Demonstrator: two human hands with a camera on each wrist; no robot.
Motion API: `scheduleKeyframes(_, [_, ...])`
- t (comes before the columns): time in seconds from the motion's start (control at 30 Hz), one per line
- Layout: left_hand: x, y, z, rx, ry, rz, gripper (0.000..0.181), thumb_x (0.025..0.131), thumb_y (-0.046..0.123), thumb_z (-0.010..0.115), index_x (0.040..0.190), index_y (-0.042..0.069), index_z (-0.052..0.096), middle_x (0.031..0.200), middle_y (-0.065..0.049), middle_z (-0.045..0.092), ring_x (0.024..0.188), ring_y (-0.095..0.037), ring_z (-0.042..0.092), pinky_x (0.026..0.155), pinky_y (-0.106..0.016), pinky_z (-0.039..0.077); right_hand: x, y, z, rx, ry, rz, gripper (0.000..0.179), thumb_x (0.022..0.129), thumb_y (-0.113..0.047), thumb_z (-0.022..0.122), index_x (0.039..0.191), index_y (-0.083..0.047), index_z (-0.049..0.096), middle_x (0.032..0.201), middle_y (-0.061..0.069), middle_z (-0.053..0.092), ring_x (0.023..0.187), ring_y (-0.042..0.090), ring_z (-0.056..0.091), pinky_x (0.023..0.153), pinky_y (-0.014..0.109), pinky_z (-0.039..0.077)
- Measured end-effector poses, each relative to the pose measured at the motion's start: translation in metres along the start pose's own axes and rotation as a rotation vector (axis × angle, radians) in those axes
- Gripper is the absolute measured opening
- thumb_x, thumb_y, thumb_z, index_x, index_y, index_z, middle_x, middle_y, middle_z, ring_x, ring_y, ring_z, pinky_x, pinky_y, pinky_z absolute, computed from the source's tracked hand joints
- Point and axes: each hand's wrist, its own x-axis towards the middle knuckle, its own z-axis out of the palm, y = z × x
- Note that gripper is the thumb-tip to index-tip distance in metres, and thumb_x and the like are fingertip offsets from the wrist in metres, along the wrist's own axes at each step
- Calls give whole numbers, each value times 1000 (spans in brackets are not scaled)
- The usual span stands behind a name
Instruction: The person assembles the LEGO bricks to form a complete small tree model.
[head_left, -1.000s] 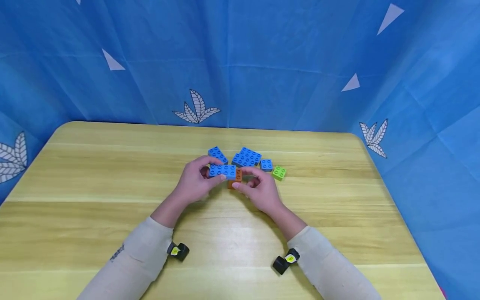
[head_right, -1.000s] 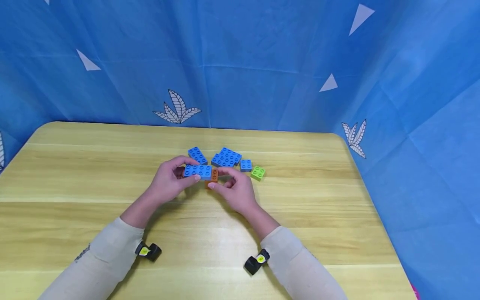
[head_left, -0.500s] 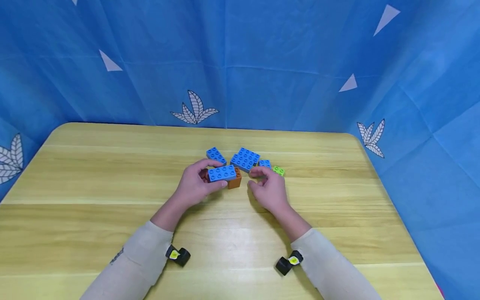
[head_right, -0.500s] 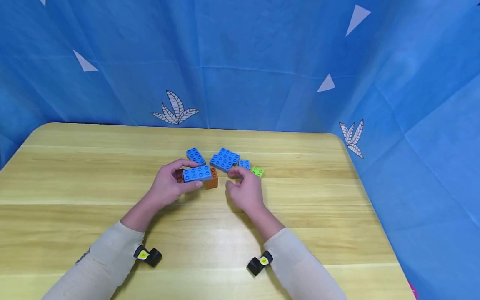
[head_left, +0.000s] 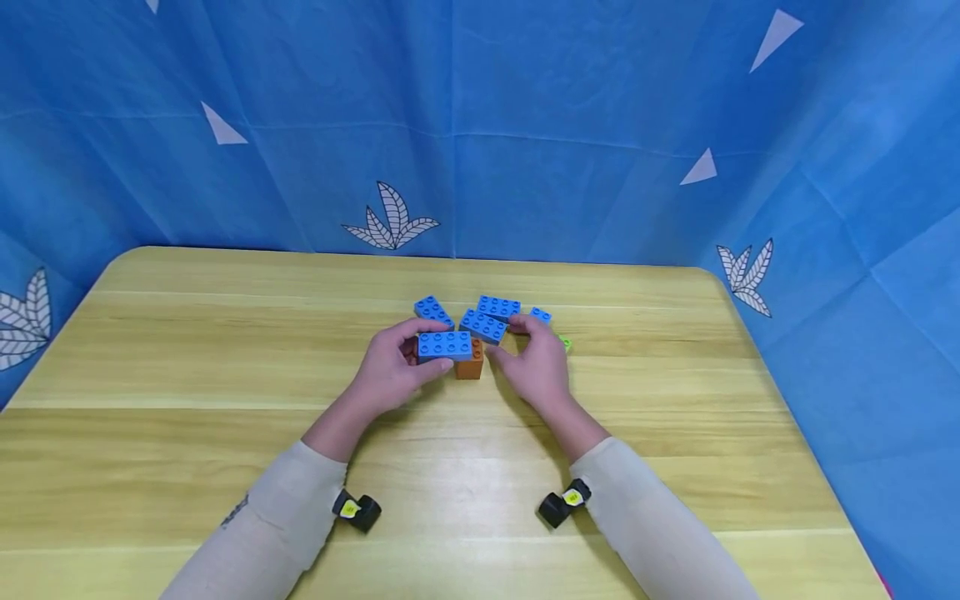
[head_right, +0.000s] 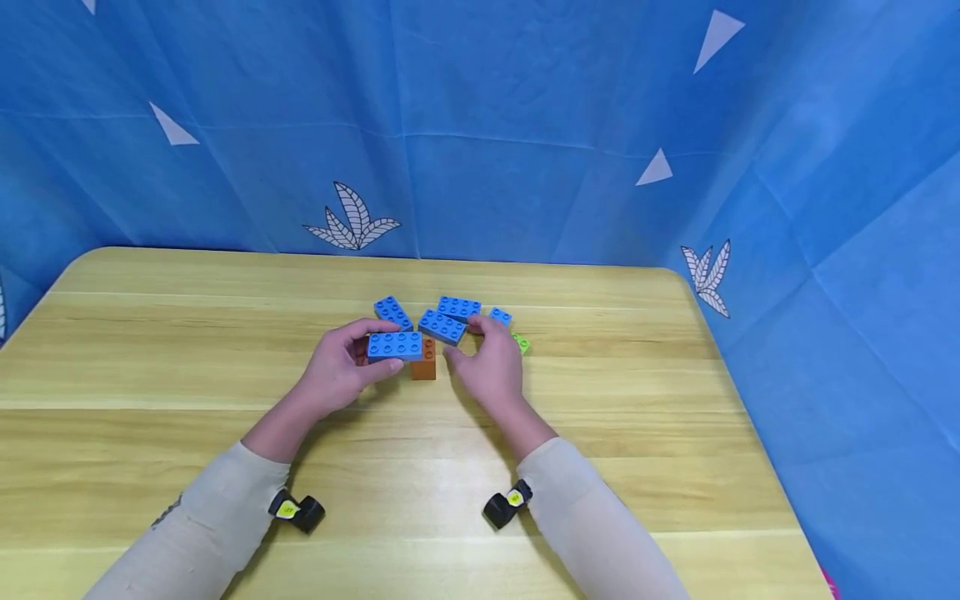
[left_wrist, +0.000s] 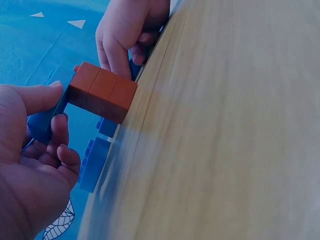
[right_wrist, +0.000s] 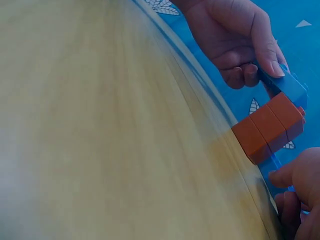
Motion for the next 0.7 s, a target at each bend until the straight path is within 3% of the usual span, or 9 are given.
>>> scheduleKeyframes(0.2, [0, 1, 0, 23, -4, 9, 43, 87, 6, 79, 128, 10, 66, 116, -11, 60, 85, -27, 56, 66, -27, 49, 3, -1, 3, -56, 0, 4, 44, 84, -33, 83, 117, -8, 69, 113, 5, 66, 110, 25, 58, 97, 43, 44])
scheduleKeyframes(0.33, [0, 1, -1, 28, -5, 21, 43, 87, 7, 79, 128, 9, 66, 111, -11, 60, 83, -27, 54, 65, -27, 46, 1, -1, 2, -11, 2, 9, 40, 86, -32, 82, 115, -9, 69, 112, 4, 68, 101, 23, 61, 87, 40, 48])
scheduleKeyframes(0.53, [-1, 2, -1, 29, -3, 10, 43, 88, 7, 77, 129, 7, 65, 117, -10, 60, 88, -27, 56, 71, -31, 49, -3, 0, -5, 220, -43, 56, 37, 91, -27, 77, 120, -10, 64, 115, 4, 66, 61, 23, 57, 54, 32, 49])
scheduleKeyframes(0.7, [-1, 4, -1, 25, 1, -3, 42, 88, 7, 77, 128, 10, 66, 122, -11, 59, 92, -28, 56, 76, -36, 50, -5, -1, -16, 465, -84, 117, 34, 93, -16, 75, 124, -9, 62, 121, 6, 62, 60, 27, 61, 53, 30, 52])
